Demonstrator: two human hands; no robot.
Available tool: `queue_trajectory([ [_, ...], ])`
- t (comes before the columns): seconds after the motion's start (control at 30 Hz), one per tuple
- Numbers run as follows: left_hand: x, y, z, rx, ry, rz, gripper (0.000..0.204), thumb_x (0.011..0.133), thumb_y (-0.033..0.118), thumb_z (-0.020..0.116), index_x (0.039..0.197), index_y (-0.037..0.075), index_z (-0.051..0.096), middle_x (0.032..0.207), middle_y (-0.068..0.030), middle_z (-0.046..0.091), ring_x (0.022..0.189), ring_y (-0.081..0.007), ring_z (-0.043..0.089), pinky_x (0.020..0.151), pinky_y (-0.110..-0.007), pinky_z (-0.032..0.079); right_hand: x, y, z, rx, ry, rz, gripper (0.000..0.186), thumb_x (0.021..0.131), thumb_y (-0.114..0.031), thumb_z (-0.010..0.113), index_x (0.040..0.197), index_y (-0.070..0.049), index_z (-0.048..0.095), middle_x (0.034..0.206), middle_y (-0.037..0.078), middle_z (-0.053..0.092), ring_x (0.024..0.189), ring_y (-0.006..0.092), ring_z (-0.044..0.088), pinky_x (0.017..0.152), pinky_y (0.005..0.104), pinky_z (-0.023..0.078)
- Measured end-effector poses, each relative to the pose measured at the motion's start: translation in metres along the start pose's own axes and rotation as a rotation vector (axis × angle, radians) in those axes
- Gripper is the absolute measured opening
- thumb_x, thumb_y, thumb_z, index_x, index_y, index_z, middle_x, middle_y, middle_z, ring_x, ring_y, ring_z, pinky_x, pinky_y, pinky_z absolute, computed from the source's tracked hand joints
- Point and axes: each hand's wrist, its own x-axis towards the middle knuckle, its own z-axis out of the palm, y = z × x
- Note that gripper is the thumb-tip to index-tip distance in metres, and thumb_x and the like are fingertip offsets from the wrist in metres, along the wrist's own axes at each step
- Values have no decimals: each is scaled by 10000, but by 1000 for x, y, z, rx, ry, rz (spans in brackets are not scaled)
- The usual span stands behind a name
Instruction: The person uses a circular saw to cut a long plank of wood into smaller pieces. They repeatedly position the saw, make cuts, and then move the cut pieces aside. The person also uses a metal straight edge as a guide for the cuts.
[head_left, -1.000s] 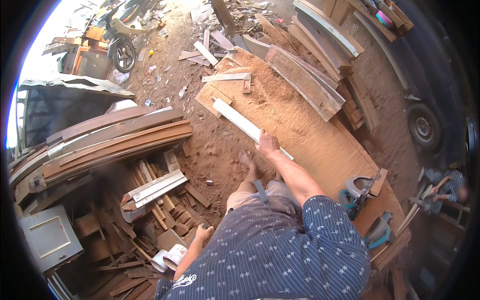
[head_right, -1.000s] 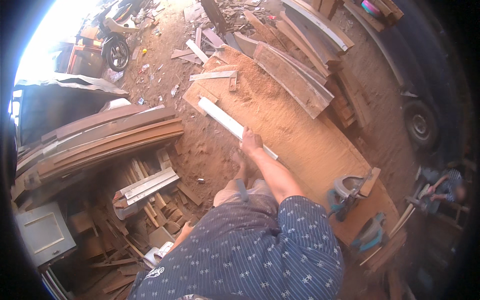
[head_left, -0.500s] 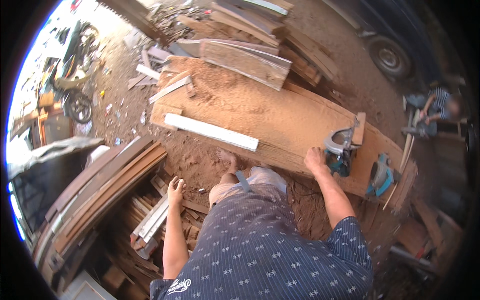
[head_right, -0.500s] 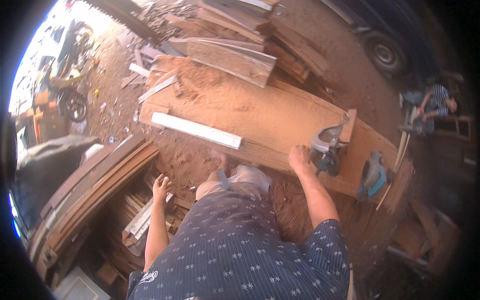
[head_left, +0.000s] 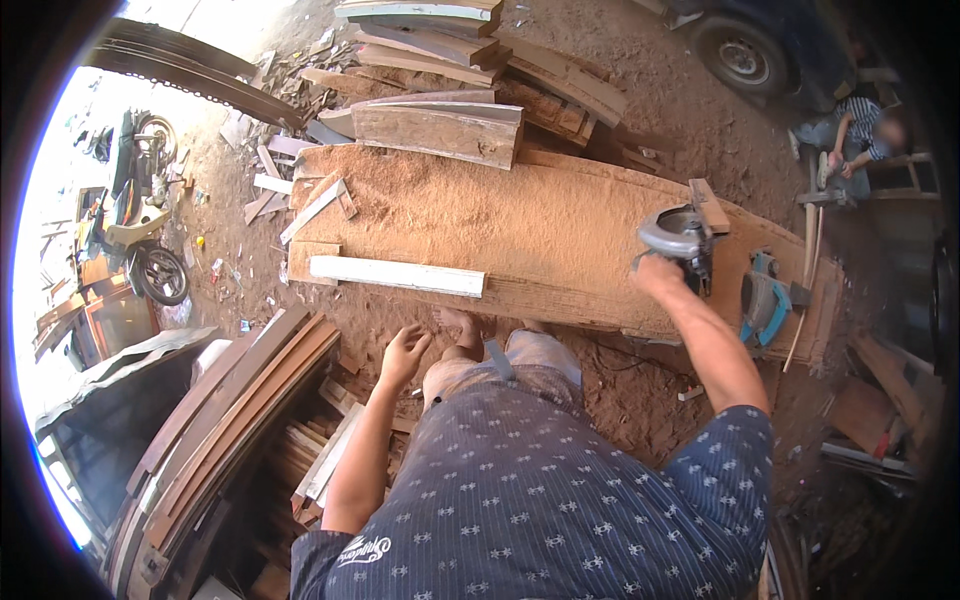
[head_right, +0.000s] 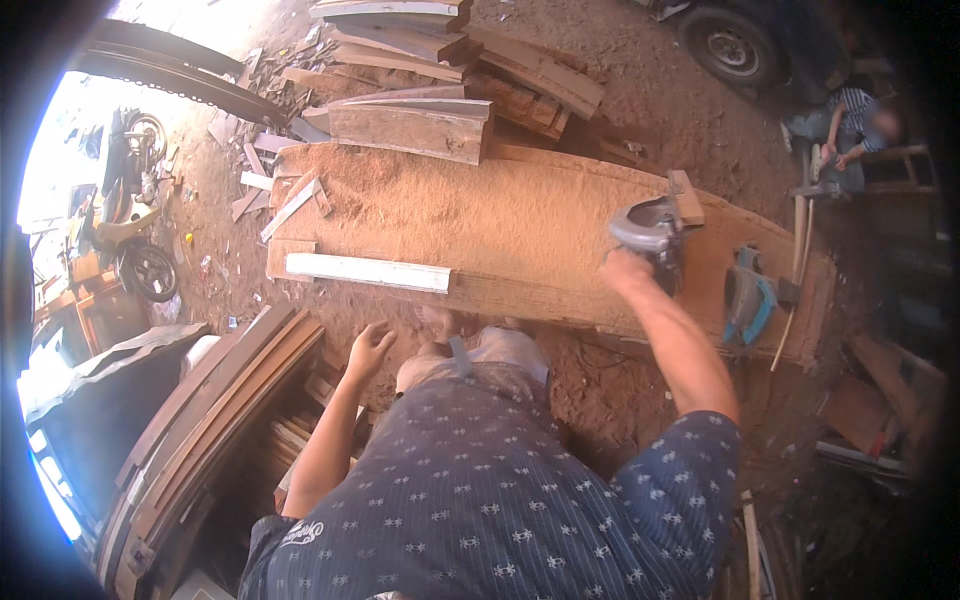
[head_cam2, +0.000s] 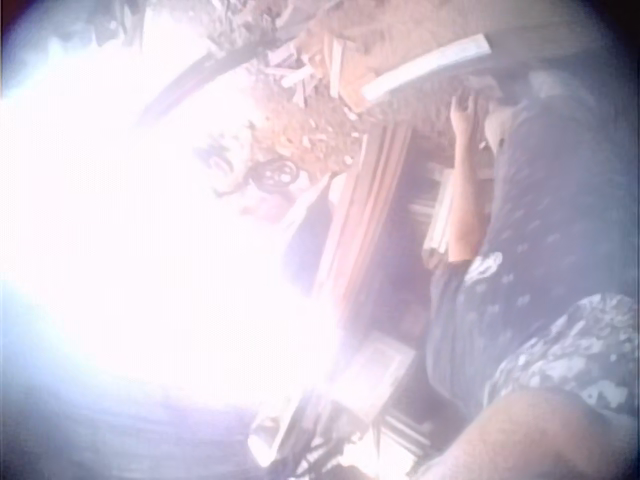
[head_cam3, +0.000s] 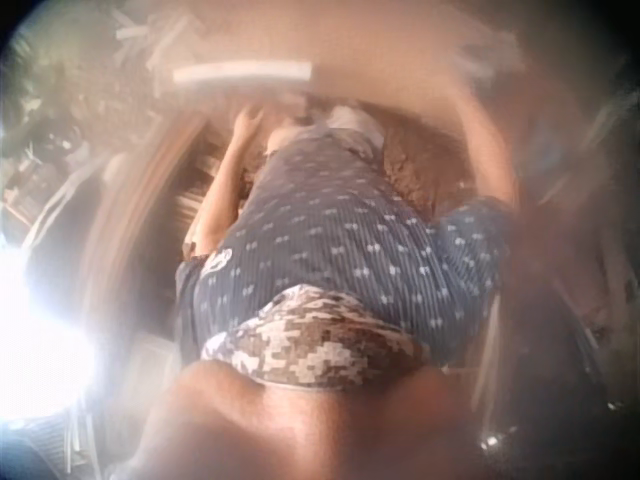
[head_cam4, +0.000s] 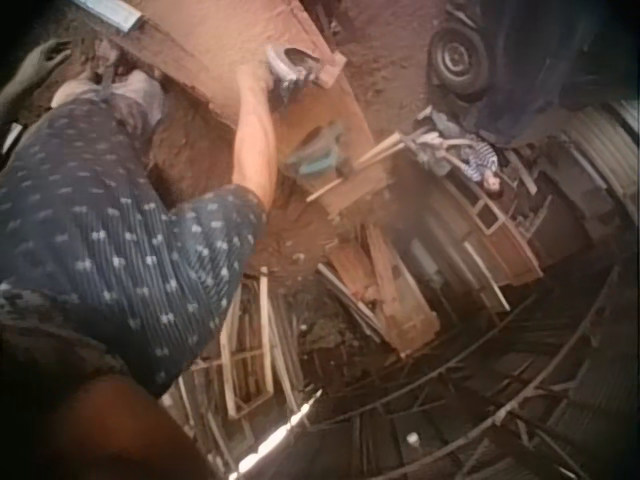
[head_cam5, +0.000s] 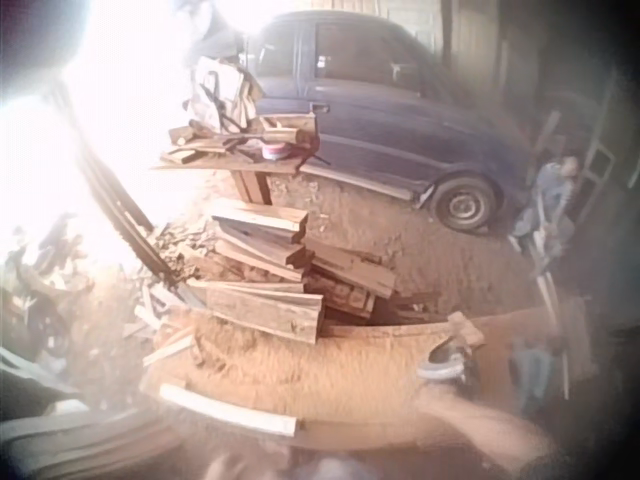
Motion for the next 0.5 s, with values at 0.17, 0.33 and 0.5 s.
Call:
queue_trajectory([
  [0.17,14,130,43,-89,-157,142,362,993,205,677,1286,-7,655,1041,-174,767,996,-196,732,877,-321,558,-110,2,-81,166,206,-98,580,940,-450,633,1219,56,674,1116,268,720,1053,407,706,924,473,562],
  [0.33,25,167,96,-158,-130,265,487,993,356,681,1304,-18,644,1173,-209,730,1022,-260,730,870,-356,567,-177,10,-77,821,205,-355,502,886,-327,742,1223,40,680,1045,182,747,975,288,720,885,404,568],
  [0.5,35,175,105,-495,-393,-177,640,984,446,686,1358,-65,593,1245,-176,692,850,-236,706,776,-340,568,-181,-26,-20,917,48,-605,472,856,-338,770,1199,-17,719,1013,132,764,934,222,722,871,374,568],
])
